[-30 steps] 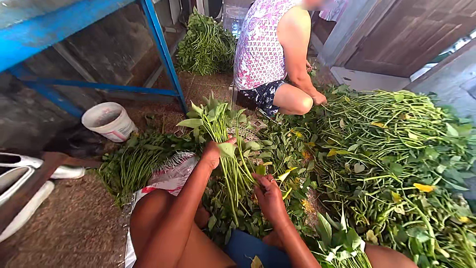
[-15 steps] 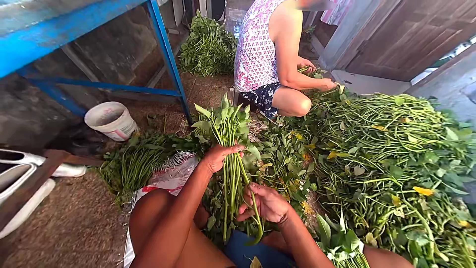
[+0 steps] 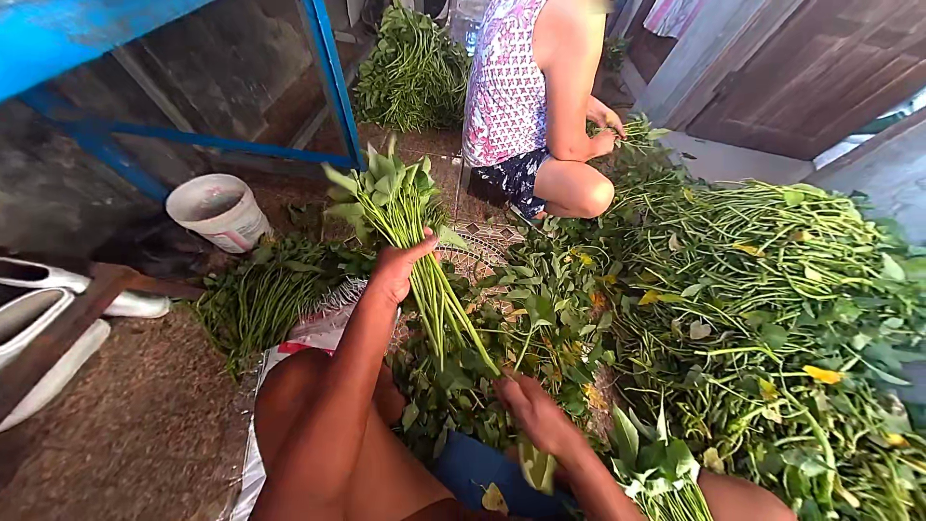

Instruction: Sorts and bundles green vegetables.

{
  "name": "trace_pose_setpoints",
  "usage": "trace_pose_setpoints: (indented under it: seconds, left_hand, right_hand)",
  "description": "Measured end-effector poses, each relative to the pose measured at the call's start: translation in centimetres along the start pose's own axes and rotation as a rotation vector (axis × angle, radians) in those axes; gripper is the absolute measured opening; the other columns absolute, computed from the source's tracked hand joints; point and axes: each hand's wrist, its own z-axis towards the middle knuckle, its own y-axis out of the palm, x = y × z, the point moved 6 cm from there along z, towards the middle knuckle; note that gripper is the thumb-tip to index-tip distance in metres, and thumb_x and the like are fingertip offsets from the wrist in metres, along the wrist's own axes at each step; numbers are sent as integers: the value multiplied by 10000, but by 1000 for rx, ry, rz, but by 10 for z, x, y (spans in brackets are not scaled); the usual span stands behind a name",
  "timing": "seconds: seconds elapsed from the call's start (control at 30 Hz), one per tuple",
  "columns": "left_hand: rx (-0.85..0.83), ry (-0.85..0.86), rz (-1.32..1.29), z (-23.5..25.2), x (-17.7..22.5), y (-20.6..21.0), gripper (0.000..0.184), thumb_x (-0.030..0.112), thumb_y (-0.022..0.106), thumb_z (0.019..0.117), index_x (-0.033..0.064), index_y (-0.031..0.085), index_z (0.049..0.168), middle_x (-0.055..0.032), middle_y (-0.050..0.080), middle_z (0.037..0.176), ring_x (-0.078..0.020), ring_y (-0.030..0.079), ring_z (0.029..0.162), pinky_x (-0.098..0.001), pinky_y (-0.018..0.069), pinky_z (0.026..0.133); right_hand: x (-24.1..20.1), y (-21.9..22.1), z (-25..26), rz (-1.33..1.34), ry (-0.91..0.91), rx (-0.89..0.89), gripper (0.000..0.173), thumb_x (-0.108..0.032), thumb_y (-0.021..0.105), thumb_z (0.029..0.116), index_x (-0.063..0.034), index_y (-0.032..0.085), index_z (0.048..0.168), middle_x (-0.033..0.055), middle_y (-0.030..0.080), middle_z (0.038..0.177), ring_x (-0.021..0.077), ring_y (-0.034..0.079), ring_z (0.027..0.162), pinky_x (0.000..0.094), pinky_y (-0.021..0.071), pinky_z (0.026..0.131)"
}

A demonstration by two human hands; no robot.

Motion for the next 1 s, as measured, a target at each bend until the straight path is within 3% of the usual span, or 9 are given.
trace_pose_setpoints:
  seconds: [0.07, 0.17, 0.23, 0.3, 0.33, 0.4, 0.57, 0.77, 1.0]
  left_hand:
    - [-8, 94, 42, -8, 6, 7, 299, 46, 707, 947, 43, 612, 1231, -80, 694, 1011, -174, 696, 808, -333, 613, 753]
    - [93, 283, -22, -21, 19, 12, 276, 32, 714, 935, 32, 624, 1197, -63, 725, 939, -173, 714, 822, -350, 616, 785]
    - [243, 366, -95, -21, 32, -1, 288, 30, 712, 938, 15, 619, 1210, -74, 724, 957, -188, 722, 834, -366, 624, 789]
    - [353, 452, -101, -22, 39, -12, 294, 13, 720, 926, 0, 612, 1199, -69, 723, 933, -173, 721, 810, -343, 628, 768]
    - [379, 489, -78, -24, 41, -14, 309, 5, 728, 916, -5, 609, 1201, -62, 723, 923, -158, 722, 803, -328, 627, 764]
    - [387, 544, -23, -29, 45, -13, 341, -19, 734, 897, -9, 596, 1209, -45, 727, 912, -134, 725, 802, -305, 627, 763]
    - [369, 490, -29, -44, 52, -15, 287, -45, 678, 920, -8, 575, 1186, -25, 711, 844, -127, 718, 739, -285, 630, 720]
    - [442, 304, -92, -42, 44, -26, 266, -16, 656, 953, -4, 581, 1208, -13, 720, 888, -124, 730, 743, -279, 643, 690]
    - [447, 275, -75, -30, 35, -26, 245, -30, 627, 952, 26, 584, 1186, 20, 726, 871, -109, 728, 725, -269, 643, 676]
  right_hand:
    - [18, -14, 24, -65, 218, 118, 450, -241, 281, 1123, 82, 593, 1152, 206, 604, 928, 299, 610, 867, 483, 507, 843]
    - [81, -47, 70, 780, 324, 674, 314, -159, 298, 1103, -33, 479, 879, 26, 482, 630, 104, 443, 456, 240, 426, 438]
    - [101, -61, 92, 976, 284, 721, 245, -193, 367, 1099, -39, 545, 1034, 64, 584, 790, 146, 553, 577, 305, 508, 517]
    - [105, -55, 111, 524, 276, 416, 352, -177, 446, 1100, 55, 545, 1345, 209, 622, 1227, 264, 626, 1060, 419, 524, 921]
    - [105, -48, 123, 162, 265, 260, 391, -194, 506, 1080, 78, 570, 1354, 261, 609, 1329, 334, 599, 1230, 488, 468, 1066]
    - [103, -43, 147, -338, 253, 94, 384, -268, 603, 1024, 20, 677, 1268, 298, 592, 1351, 446, 554, 1293, 621, 419, 1098]
    - [55, -116, 173, -316, 170, 200, 367, -240, 568, 1043, 41, 666, 1258, 259, 680, 1223, 387, 648, 1177, 555, 478, 1058]
    - [-15, -254, 200, 208, -106, 814, 317, -105, 653, 995, 88, 609, 1242, 223, 693, 1093, 268, 710, 914, 431, 597, 854]
    - [-38, -327, 250, 539, -140, 1195, 433, -189, 641, 1025, 63, 499, 1347, 234, 629, 1219, 296, 681, 1030, 440, 567, 926]
